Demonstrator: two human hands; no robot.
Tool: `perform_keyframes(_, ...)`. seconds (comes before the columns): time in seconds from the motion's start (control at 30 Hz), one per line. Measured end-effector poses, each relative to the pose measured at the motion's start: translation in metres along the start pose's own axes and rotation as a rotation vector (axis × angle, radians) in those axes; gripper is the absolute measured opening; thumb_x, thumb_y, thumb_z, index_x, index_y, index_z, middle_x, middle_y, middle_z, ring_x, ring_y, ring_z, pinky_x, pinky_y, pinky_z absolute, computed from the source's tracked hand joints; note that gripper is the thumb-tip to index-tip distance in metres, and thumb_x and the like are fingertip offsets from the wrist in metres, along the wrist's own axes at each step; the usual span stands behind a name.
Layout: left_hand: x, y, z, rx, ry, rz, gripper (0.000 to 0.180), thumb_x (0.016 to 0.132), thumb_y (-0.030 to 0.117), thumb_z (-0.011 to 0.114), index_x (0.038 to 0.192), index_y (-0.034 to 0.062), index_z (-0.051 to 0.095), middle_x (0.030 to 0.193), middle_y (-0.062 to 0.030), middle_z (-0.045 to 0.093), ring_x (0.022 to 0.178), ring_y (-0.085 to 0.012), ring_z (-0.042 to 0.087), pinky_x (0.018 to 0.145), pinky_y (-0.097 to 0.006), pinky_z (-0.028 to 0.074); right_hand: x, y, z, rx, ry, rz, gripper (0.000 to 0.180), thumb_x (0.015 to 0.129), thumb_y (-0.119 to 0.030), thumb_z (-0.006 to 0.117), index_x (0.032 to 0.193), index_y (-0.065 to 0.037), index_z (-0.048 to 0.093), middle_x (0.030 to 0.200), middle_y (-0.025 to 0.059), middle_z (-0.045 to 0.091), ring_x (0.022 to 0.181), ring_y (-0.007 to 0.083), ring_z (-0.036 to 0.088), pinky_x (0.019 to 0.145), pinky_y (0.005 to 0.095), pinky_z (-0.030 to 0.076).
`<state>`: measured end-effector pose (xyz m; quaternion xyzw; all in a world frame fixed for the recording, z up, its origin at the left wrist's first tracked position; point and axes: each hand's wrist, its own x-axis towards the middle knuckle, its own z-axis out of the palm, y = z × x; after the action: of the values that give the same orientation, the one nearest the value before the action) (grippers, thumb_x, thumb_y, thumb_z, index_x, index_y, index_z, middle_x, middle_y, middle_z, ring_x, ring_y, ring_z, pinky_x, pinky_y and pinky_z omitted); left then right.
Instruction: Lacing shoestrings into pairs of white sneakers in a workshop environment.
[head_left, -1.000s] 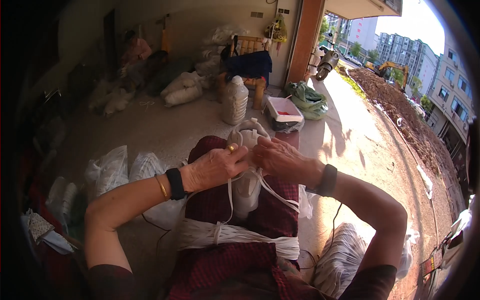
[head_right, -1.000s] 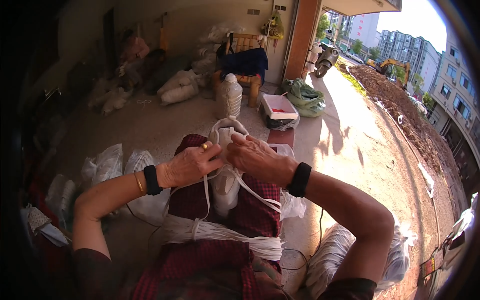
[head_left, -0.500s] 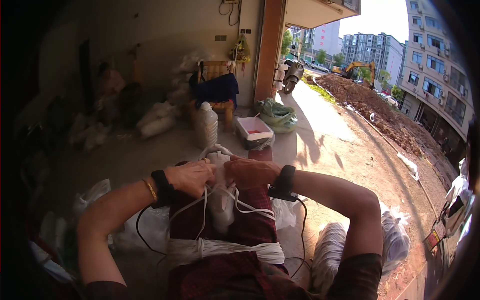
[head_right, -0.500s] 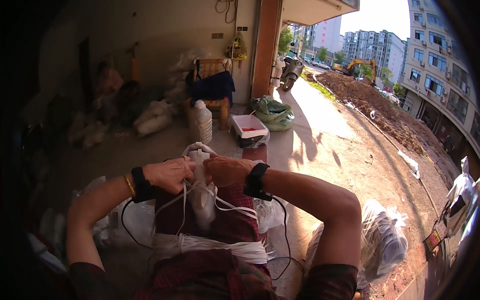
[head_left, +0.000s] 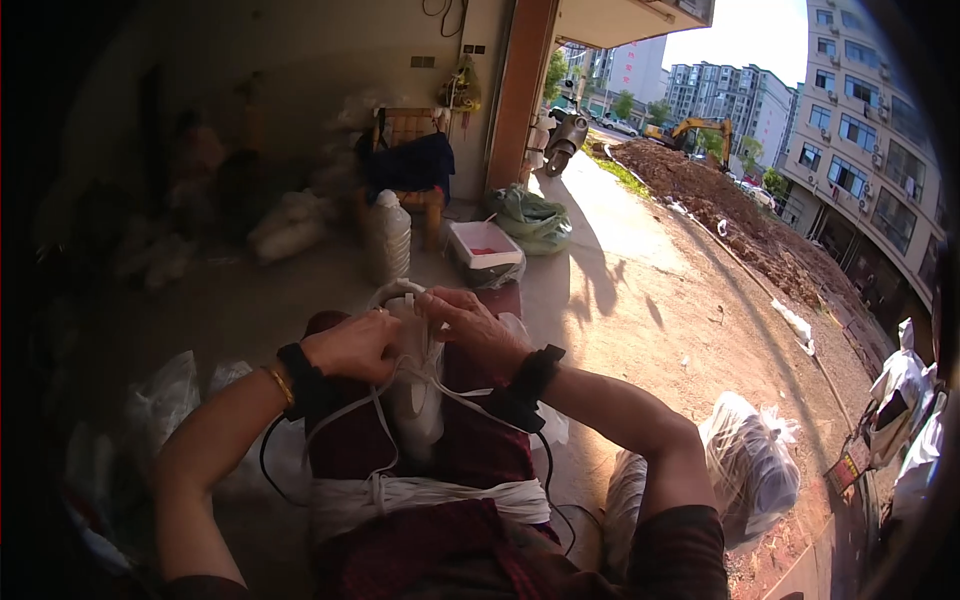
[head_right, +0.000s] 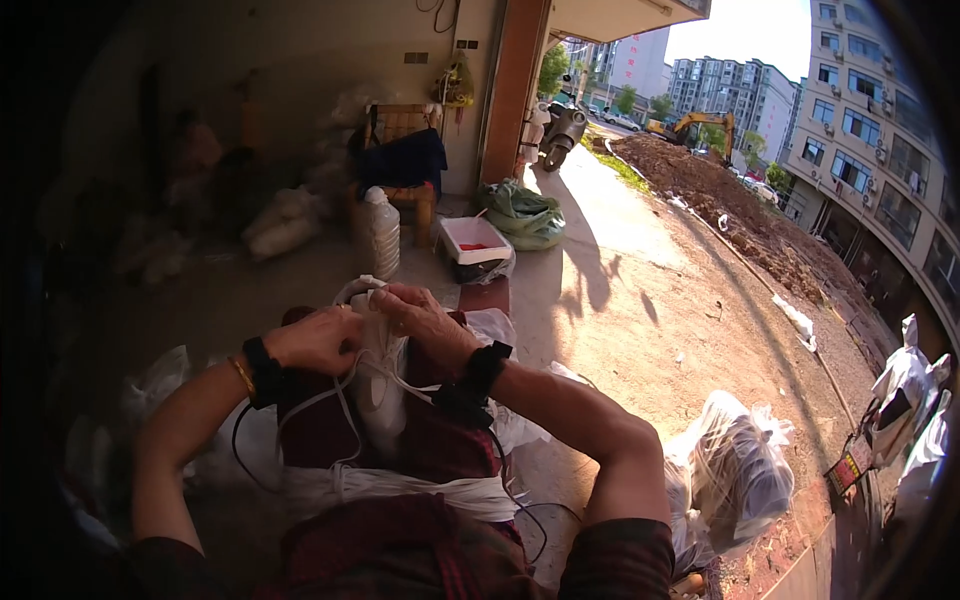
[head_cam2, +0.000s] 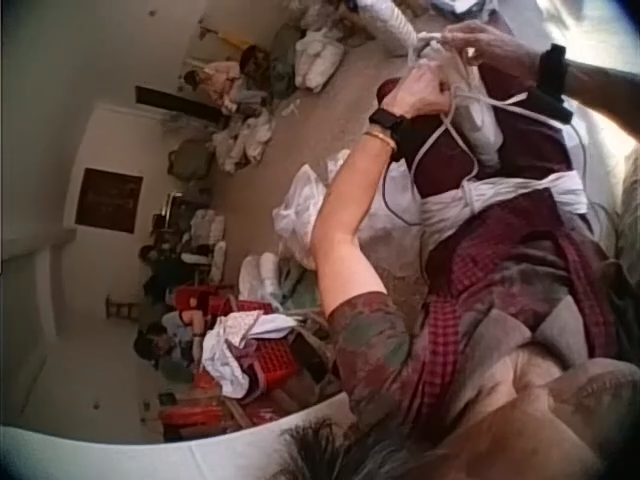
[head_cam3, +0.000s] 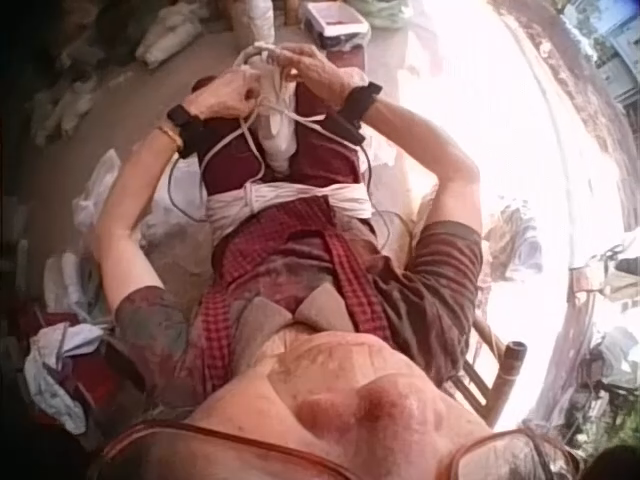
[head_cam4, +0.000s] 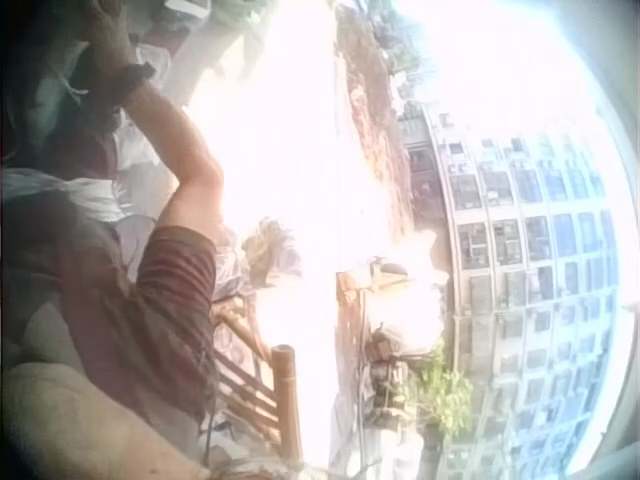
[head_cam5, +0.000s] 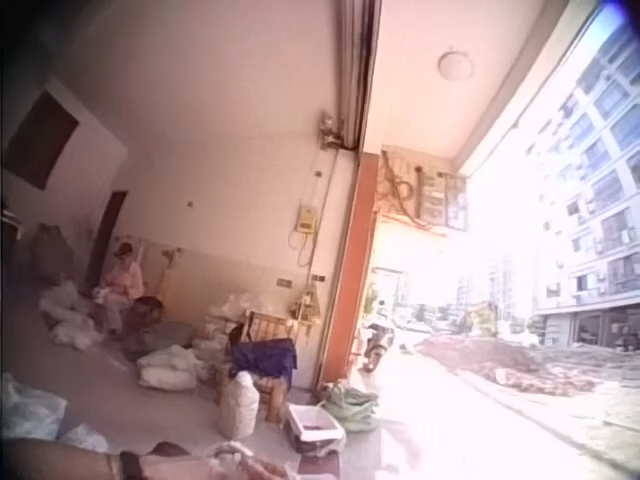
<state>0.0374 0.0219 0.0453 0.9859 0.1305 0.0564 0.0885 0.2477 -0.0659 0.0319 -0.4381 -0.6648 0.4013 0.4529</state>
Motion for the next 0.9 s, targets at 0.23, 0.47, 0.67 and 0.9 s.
perform_keyframes(0.23,-0.012,0.008,0.013,-0.395,0.529,0.073,0.014,0.091,0.011,0.054,0.089,-0.0011,0.061,0.079,-0.0111,0.061,0.057,-0.0223,0.057,0.057,-0.036,0.047,-0.003,0.000,0.013,0.131,0.003,-0.041,0.041,0.106,-0.041,0.045,0.111,-0.004,0.061,0.101,-0.0007,0.057,0.095,0.0099,0.054,0.083,0.0282,0.046)
perform_keyframes(0.47,-0.013,0.055,-0.002,-1.003,0.438,-0.366,0.015,0.105,0.020,0.050,0.100,0.0067,0.057,0.061,0.0013,0.056,0.047,-0.0030,0.044,0.044,-0.020,0.033,-0.005,-0.008,0.006,0.096,-0.046,-0.055,0.034,0.107,-0.036,0.044,0.113,-0.009,0.064,0.106,-0.0053,0.061,0.097,0.0075,0.054,0.085,0.0267,0.044)
perform_keyframes(0.67,-0.010,0.047,0.017,-1.058,0.419,-0.437,0.011,0.098,0.017,0.061,0.094,0.0072,0.060,0.066,0.0020,0.055,0.052,-0.0027,0.046,0.046,-0.019,0.033,0.000,-0.012,0.018,0.334,-0.159,-0.055,0.037,0.102,-0.041,0.055,0.113,-0.007,0.065,0.111,-0.0032,0.063,0.103,0.0062,0.055,0.091,0.0273,0.044)
perform_keyframes(0.9,-0.027,0.055,-0.031,-1.240,0.792,-0.226,0.026,0.105,0.032,0.051,0.097,0.0092,0.060,0.062,0.0051,0.046,0.052,-0.0015,0.034,0.047,-0.019,0.025,-0.008,-0.011,0.012,0.072,-0.119,-0.180,0.027,0.101,-0.026,0.055,0.108,-0.001,0.062,0.107,0.0019,0.062,0.103,0.0082,0.056,0.090,0.0266,0.044)
